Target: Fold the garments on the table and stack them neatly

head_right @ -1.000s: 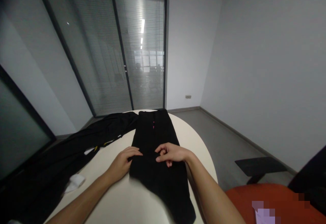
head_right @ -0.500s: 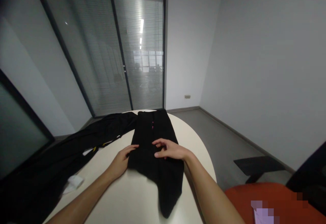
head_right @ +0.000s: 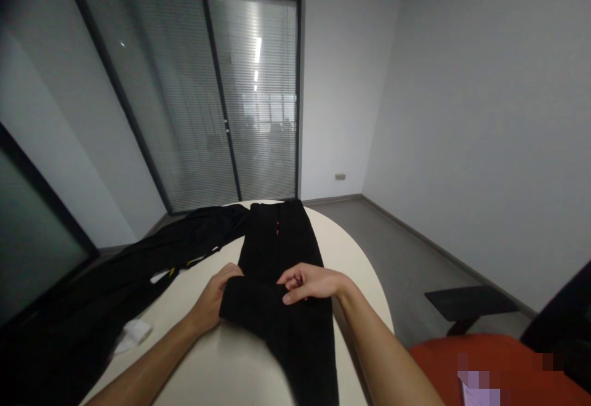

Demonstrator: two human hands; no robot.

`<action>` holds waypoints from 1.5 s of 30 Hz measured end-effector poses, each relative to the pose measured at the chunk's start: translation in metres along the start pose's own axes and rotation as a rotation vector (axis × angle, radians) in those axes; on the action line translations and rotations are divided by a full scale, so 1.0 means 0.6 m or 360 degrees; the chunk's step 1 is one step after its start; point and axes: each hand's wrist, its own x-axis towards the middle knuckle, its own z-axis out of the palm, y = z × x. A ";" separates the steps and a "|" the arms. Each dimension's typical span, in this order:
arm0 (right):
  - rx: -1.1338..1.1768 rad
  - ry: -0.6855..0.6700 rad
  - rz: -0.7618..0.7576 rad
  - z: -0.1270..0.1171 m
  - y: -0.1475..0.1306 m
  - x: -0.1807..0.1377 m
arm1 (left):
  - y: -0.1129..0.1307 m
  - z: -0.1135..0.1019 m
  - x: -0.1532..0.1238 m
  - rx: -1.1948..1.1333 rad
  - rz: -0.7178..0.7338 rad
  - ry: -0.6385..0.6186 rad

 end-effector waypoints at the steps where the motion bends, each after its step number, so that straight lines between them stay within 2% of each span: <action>1: -0.0015 -0.0006 0.0016 0.001 0.000 0.000 | -0.001 0.001 -0.001 -0.0027 0.0030 -0.0010; 3: -0.0035 -0.0003 0.0019 0.002 0.000 0.001 | -0.004 0.002 -0.003 -0.0122 0.0010 -0.0064; 5: -0.0037 0.0027 -0.0032 0.002 0.001 0.004 | -0.008 0.003 -0.005 -0.0208 -0.0112 -0.0110; 7: -0.0065 0.0125 -0.0109 0.000 0.003 0.011 | -0.013 0.004 -0.004 -0.0233 -0.0218 -0.0069; 11: -0.0233 0.0583 -0.0196 -0.007 0.011 0.025 | -0.031 0.006 0.013 -0.0158 -0.0288 0.0186; 13: -0.0359 0.0787 -0.0238 -0.012 0.016 0.029 | -0.048 0.008 0.021 -0.0111 -0.0345 0.0252; 16: -0.0652 0.0934 -0.0333 -0.016 0.016 0.025 | -0.075 0.013 0.025 -0.0162 -0.0432 0.0264; 18: -0.0756 0.0887 -0.0333 -0.016 0.010 0.016 | -0.087 0.016 0.021 -0.0225 -0.0483 0.0266; 21: -0.0652 0.0575 -0.0196 -0.011 -0.008 -0.006 | -0.088 0.017 0.012 -0.0203 -0.0477 0.0271; 25: -0.0628 0.0173 0.0043 0.000 -0.035 -0.042 | -0.069 0.012 0.007 0.0010 -0.0255 0.0212; 29: -0.0870 0.0068 0.0106 0.011 -0.041 -0.051 | -0.060 0.010 0.011 0.0060 -0.0167 0.0199; 32: -0.0911 0.0224 0.0035 0.013 -0.033 -0.039 | -0.060 0.011 0.013 -0.0004 -0.0257 0.0224; 34: -0.0815 0.0348 -0.0035 0.009 -0.026 -0.031 | -0.057 0.012 0.014 -0.0051 -0.0354 0.0235; 37: -0.0430 0.0578 -0.0114 -0.004 -0.019 -0.023 | -0.052 0.009 0.019 -0.0130 -0.0455 0.0338; 41: 0.0246 0.1026 -0.0307 -0.022 -0.009 -0.012 | -0.058 -0.002 0.042 -0.0269 -0.0518 0.0516; 43: 0.0405 0.1194 -0.0365 -0.034 0.000 -0.005 | -0.069 -0.004 0.052 -0.0308 -0.0544 0.0520; 45: 0.0422 0.1275 -0.0353 -0.046 0.013 0.000 | -0.083 -0.001 0.056 -0.0358 -0.0562 0.0471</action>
